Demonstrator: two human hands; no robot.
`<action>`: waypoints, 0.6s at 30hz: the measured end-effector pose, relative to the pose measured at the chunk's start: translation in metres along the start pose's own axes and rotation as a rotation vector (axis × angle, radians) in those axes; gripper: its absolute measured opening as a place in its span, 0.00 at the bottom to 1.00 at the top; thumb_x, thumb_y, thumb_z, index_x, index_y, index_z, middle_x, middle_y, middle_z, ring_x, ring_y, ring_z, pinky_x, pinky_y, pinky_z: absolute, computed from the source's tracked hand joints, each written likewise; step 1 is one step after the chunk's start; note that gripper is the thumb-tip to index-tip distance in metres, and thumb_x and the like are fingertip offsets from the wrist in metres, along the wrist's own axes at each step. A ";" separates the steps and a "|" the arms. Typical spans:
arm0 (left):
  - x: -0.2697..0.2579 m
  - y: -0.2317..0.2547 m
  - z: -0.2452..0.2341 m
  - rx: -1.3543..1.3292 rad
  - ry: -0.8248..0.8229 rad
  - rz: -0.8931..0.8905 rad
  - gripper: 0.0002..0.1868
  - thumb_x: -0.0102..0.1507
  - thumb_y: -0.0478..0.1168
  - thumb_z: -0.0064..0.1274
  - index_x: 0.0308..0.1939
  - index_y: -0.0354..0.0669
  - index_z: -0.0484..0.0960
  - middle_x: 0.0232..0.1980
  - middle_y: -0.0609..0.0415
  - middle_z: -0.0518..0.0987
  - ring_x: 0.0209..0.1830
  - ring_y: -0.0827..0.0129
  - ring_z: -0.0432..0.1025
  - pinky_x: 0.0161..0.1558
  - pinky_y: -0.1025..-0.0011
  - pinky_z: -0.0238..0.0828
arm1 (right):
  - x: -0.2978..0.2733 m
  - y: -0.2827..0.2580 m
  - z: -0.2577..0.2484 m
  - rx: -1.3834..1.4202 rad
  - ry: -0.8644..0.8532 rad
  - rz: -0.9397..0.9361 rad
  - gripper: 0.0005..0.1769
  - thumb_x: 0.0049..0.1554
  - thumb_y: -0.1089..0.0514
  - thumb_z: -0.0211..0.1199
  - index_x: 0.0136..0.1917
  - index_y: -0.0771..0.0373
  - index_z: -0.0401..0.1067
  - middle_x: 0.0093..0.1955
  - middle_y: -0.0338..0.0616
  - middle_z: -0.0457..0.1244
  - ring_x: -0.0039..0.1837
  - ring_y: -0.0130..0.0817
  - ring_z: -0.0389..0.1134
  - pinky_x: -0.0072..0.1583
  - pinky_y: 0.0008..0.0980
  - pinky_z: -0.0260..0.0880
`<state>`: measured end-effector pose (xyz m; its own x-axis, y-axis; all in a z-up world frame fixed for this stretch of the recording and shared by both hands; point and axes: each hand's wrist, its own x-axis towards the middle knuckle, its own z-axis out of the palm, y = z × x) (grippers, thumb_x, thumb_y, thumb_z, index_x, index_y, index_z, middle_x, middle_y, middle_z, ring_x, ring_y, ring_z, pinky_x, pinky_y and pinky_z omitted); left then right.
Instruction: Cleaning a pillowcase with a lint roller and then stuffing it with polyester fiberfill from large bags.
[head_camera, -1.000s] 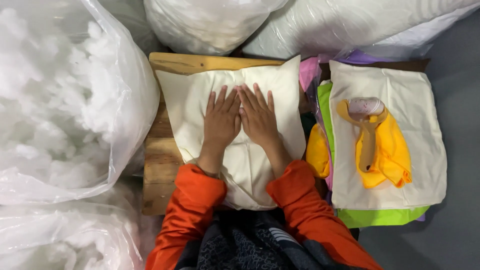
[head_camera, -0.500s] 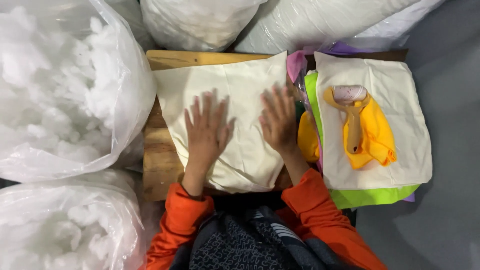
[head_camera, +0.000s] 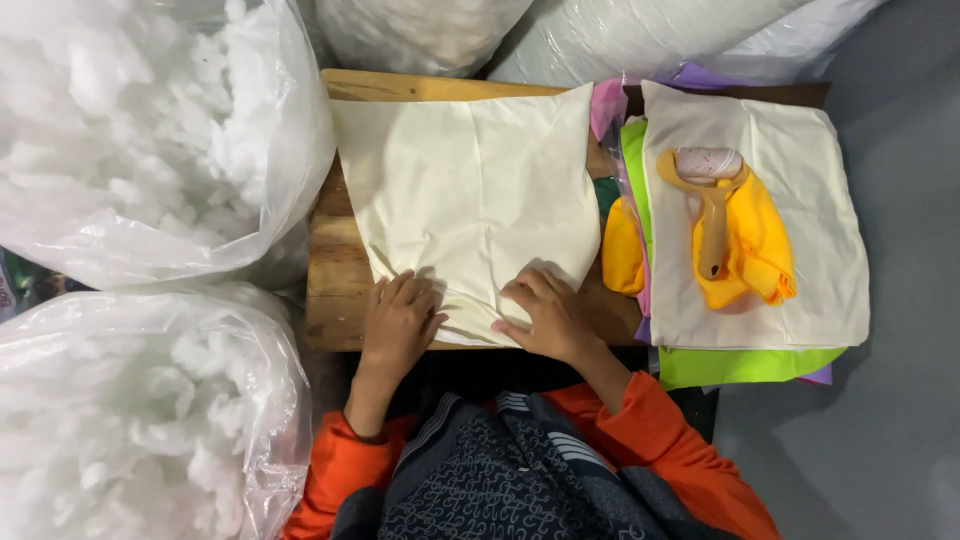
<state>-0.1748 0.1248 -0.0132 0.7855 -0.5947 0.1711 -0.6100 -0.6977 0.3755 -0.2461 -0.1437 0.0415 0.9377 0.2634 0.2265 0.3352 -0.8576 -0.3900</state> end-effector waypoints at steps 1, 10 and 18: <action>0.002 0.003 -0.001 0.033 -0.003 -0.011 0.23 0.54 0.58 0.67 0.47 0.57 0.82 0.58 0.60 0.76 0.66 0.57 0.68 0.63 0.50 0.63 | -0.005 0.009 0.012 -0.028 0.007 0.007 0.17 0.55 0.42 0.67 0.51 0.53 0.76 0.49 0.39 0.62 0.52 0.42 0.68 0.52 0.40 0.71; 0.031 0.036 -0.035 0.006 -0.061 -0.078 0.11 0.62 0.53 0.58 0.46 0.61 0.81 0.39 0.64 0.74 0.42 0.66 0.77 0.39 0.68 0.76 | 0.024 -0.052 -0.041 0.222 0.160 0.103 0.19 0.55 0.49 0.69 0.57 0.54 0.69 0.51 0.39 0.66 0.53 0.40 0.72 0.53 0.36 0.73; 0.038 0.031 -0.065 -1.666 0.245 -0.571 0.11 0.73 0.43 0.37 0.51 0.44 0.74 0.48 0.49 0.81 0.51 0.64 0.76 0.53 0.63 0.76 | 0.014 0.042 -0.054 -0.338 0.587 0.365 0.13 0.54 0.53 0.66 0.54 0.49 0.77 0.53 0.35 0.61 0.56 0.39 0.68 0.55 0.34 0.71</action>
<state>-0.1568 0.1067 0.0635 0.9329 -0.2703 -0.2380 0.3368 0.4209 0.8423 -0.2239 -0.1993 0.0763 0.7493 -0.2591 0.6095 -0.1208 -0.9583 -0.2588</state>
